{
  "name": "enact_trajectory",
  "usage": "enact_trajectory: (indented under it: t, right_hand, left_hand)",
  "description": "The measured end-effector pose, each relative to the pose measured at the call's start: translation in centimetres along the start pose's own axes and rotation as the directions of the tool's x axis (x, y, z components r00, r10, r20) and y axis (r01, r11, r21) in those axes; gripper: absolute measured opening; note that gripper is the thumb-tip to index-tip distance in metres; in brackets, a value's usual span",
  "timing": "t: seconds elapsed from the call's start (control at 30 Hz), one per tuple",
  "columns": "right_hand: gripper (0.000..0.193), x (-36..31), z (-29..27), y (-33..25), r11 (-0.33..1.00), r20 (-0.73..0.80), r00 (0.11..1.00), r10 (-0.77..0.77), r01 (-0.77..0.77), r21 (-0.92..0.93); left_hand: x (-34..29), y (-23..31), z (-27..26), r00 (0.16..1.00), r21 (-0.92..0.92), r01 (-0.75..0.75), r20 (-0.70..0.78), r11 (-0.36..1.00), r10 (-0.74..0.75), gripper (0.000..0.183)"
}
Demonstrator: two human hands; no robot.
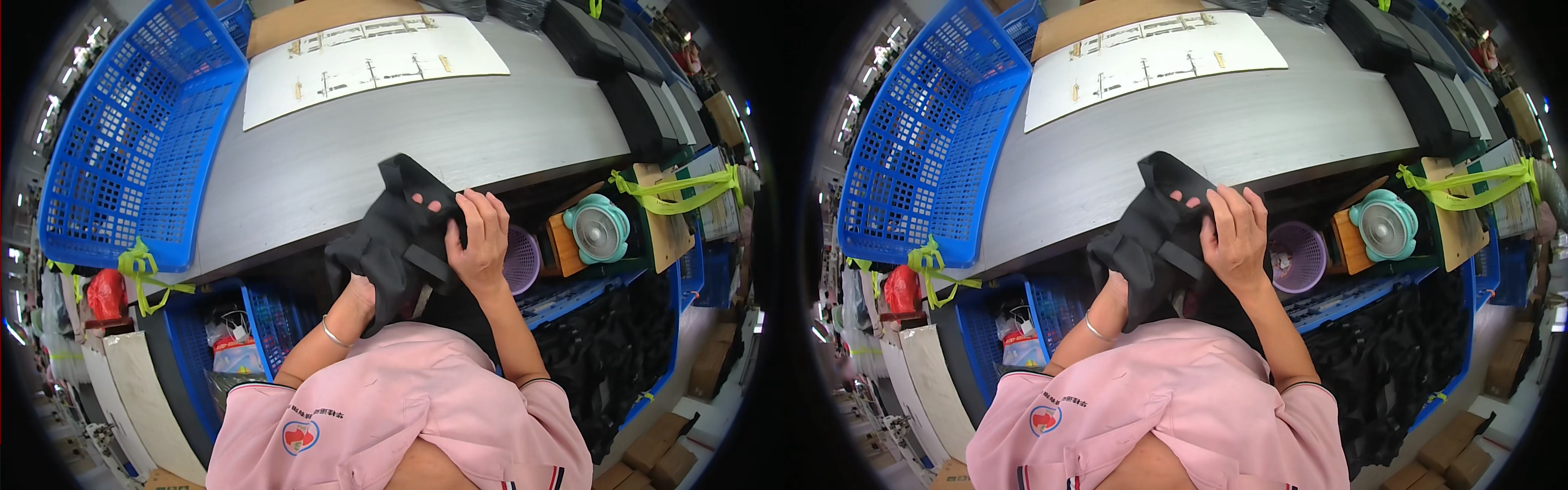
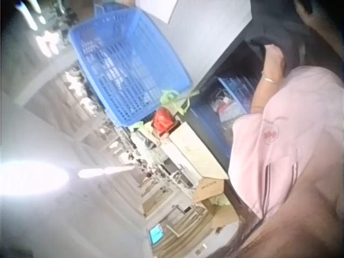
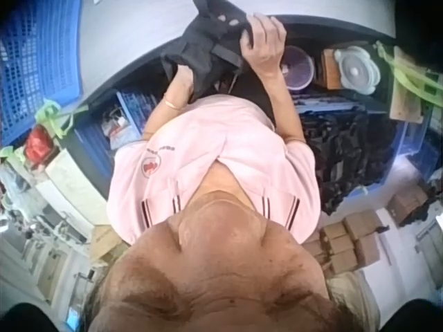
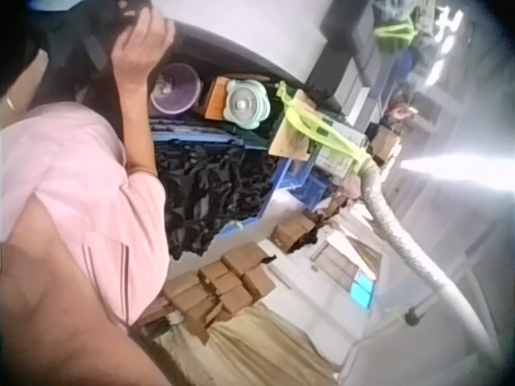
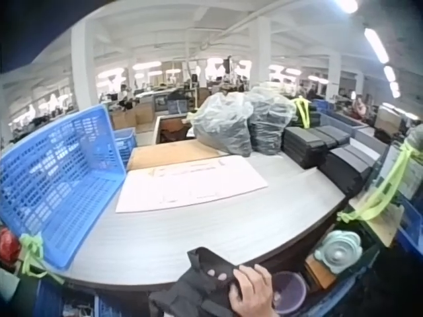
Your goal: Inspect and fold black fabric components at a workstation.
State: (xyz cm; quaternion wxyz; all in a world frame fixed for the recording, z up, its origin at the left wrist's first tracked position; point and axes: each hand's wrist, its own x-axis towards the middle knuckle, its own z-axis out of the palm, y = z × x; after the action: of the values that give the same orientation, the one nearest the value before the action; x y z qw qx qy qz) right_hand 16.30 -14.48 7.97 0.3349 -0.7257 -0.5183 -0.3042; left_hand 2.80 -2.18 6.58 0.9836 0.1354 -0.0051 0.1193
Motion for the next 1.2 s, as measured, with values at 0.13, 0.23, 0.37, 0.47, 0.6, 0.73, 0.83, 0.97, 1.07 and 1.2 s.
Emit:
enact_trajectory:
  t: [0.13,0.23,0.37,0.47,0.6,0.73,0.83,0.97,1.07,1.2]
  right_hand:
    - [0.029,-0.3,0.4,1.2,0.996,0.043,0.997,0.071,-0.073,0.054]
    - [0.029,0.1,-0.8,1.5,0.972,0.137,0.986,0.093,-0.120,0.202]
    - [0.038,0.7,-2.1,0.4,0.962,0.246,0.969,0.034,-0.098,0.253]
    - [0.045,-0.5,-1.2,1.3,0.988,0.218,0.976,-0.008,-0.026,0.152]
    - [0.041,-0.5,-1.1,2.4,0.967,0.224,0.971,0.089,-0.138,0.214]
    - [0.016,2.1,-2.5,3.2,0.831,0.404,0.911,-0.085,-0.159,0.533]
    - [0.021,4.2,-4.8,6.3,0.672,0.503,0.862,-0.058,-0.339,0.658]
    - [0.014,7.2,-1.3,8.7,0.614,0.518,0.780,0.352,-0.610,0.501]
    - [0.014,6.3,4.3,11.9,0.513,0.424,0.816,0.392,-0.577,0.636]
    - [0.048,4.7,7.3,11.4,0.455,0.279,0.776,0.566,-0.576,0.679]
  left_hand:
    - [-0.9,-1.6,-0.1,0.997,0.133,-0.041,-0.061,0.990,0.049,0.055]
    - [-1.0,-1.5,-0.5,0.991,0.059,0.025,-0.135,0.998,-0.017,0.054]
    - [-0.5,-0.3,-1.2,0.996,0.065,0.025,-0.090,0.998,-0.019,0.053]
    - [-0.2,-0.6,-2.1,0.997,0.156,0.068,-0.042,0.985,-0.062,0.052]
    - [0.3,-0.8,-1.6,0.992,0.702,0.121,-0.116,0.702,-0.055,0.052]
    - [1.1,2.2,-4.3,0.999,0.574,0.002,0.038,0.819,-0.028,0.052]
    - [1.4,6.1,-5.9,0.984,0.015,0.166,0.065,0.986,-0.167,0.051]
    - [3.0,6.3,-5.1,0.832,0.398,0.262,-0.554,0.879,0.004,0.049]
    - [5.0,4.6,-4.2,0.941,0.864,0.298,-0.338,0.405,0.028,0.047]
    - [2.5,2.4,-4.2,0.963,0.990,-0.011,-0.027,0.138,0.269,0.036]
